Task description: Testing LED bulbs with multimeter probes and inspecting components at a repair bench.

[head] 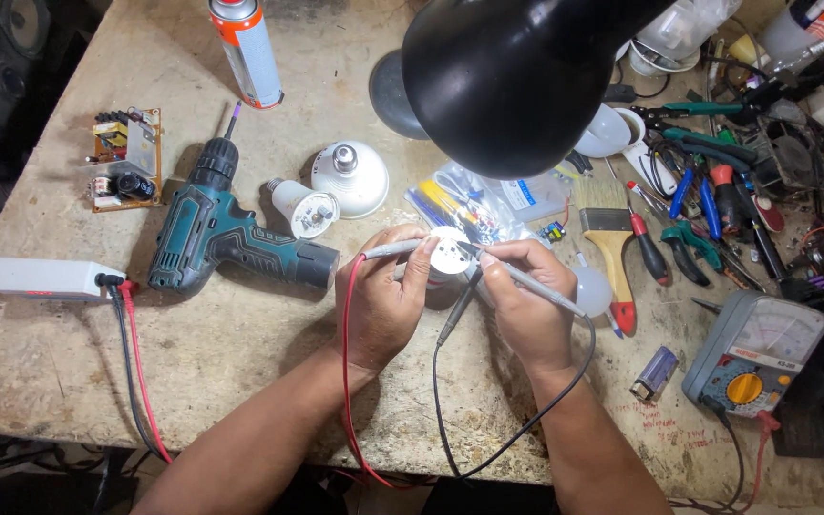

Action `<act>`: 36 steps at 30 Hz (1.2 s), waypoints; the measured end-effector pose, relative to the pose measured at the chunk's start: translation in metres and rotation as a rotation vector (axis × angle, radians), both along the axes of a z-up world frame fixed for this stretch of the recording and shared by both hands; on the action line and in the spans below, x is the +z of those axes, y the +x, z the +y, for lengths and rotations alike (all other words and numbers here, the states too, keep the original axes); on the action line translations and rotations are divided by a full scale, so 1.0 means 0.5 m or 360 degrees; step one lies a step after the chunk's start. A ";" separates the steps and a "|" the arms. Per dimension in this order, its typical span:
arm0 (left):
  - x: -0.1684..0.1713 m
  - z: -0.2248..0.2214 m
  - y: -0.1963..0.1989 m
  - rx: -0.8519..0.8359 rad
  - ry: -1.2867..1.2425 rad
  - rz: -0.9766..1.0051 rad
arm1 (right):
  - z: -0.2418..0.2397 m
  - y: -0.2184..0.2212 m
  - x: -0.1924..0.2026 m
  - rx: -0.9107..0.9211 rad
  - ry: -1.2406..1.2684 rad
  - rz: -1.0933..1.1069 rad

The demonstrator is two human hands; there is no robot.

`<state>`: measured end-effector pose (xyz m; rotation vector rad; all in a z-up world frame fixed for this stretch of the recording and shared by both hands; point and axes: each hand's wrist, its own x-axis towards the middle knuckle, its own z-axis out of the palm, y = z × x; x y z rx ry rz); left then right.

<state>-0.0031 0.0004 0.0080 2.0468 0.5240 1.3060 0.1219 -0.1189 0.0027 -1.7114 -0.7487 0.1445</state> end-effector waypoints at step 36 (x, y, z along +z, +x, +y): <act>-0.045 -0.001 -0.001 0.0045 -0.0080 -0.0044 | -0.014 0.014 -0.042 0.0006 -0.0086 -0.0347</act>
